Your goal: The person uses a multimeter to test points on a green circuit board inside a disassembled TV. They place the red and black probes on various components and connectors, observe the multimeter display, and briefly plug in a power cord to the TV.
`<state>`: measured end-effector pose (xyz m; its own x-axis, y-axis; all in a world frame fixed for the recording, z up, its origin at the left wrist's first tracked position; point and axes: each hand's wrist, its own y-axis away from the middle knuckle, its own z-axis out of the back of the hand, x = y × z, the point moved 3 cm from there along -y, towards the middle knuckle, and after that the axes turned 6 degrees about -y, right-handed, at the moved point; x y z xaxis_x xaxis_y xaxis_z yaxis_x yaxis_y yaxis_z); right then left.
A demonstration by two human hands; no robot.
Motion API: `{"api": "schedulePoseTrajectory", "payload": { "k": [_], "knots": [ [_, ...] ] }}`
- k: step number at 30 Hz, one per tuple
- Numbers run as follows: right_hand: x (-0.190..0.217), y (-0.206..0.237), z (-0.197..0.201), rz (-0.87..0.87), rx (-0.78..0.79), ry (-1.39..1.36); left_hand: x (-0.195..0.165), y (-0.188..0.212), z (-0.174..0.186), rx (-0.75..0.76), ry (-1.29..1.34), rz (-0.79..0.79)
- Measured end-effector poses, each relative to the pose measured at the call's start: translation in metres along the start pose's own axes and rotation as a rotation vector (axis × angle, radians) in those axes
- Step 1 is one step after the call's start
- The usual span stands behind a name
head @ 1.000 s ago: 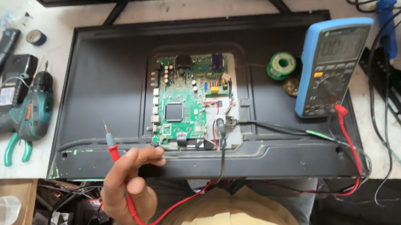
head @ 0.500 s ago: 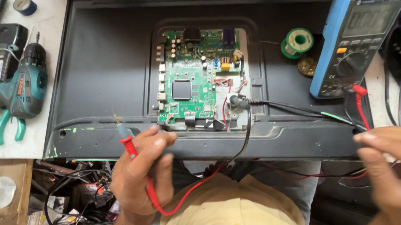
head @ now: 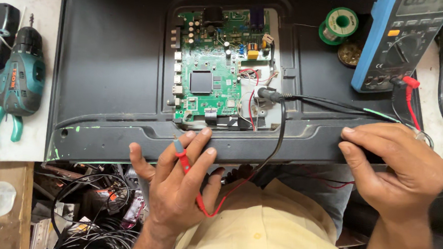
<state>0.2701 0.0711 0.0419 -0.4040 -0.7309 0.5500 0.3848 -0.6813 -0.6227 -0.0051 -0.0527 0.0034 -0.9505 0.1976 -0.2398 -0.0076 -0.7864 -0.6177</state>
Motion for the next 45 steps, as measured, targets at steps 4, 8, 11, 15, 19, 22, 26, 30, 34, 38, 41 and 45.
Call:
{"api": "schedulePoseTrajectory", "payload": {
  "k": [4,8,11,15,19,22,26,30,34,38,41,45],
  "knots": [
    [0.0,-0.001,0.0,-0.01,-0.002,-0.007,0.0,0.001,-0.004,-0.02,0.014,0.033],
    [-0.001,-0.002,0.001,-0.023,0.015,-0.018,-0.001,0.001,-0.006,-0.042,0.006,0.054],
    [0.0,-0.004,0.002,-0.02,0.048,-0.003,-0.001,0.001,-0.007,-0.051,-0.001,0.075],
    [0.002,-0.006,0.002,-0.024,0.064,0.011,-0.004,-0.002,-0.007,-0.062,-0.004,0.084],
    [0.002,-0.005,0.002,-0.026,0.075,0.008,-0.011,-0.005,-0.011,-0.08,-0.001,0.116],
    [0.001,-0.005,0.001,-0.021,0.073,0.01,-0.01,-0.005,-0.009,-0.051,0.003,0.105],
    [0.003,-0.006,0.001,-0.028,0.071,0.03,-0.007,-0.004,-0.007,-0.039,0.004,0.083],
    [0.004,-0.007,0.0,-0.016,0.071,0.04,-0.008,-0.002,-0.01,-0.046,-0.018,0.088],
    [0.004,-0.008,0.0,-0.02,0.072,0.048,-0.011,-0.004,-0.007,-0.038,-0.033,0.085],
    [0.003,-0.007,-0.001,-0.028,0.062,0.033,-0.011,-0.013,0.005,-0.011,-0.001,0.091],
    [0.004,-0.006,0.0,-0.032,0.054,0.037,-0.006,-0.022,0.022,-0.043,0.236,0.087],
    [0.007,-0.011,-0.002,-0.025,0.057,0.043,0.004,-0.034,0.029,-0.124,0.42,0.202]
  ]
}}
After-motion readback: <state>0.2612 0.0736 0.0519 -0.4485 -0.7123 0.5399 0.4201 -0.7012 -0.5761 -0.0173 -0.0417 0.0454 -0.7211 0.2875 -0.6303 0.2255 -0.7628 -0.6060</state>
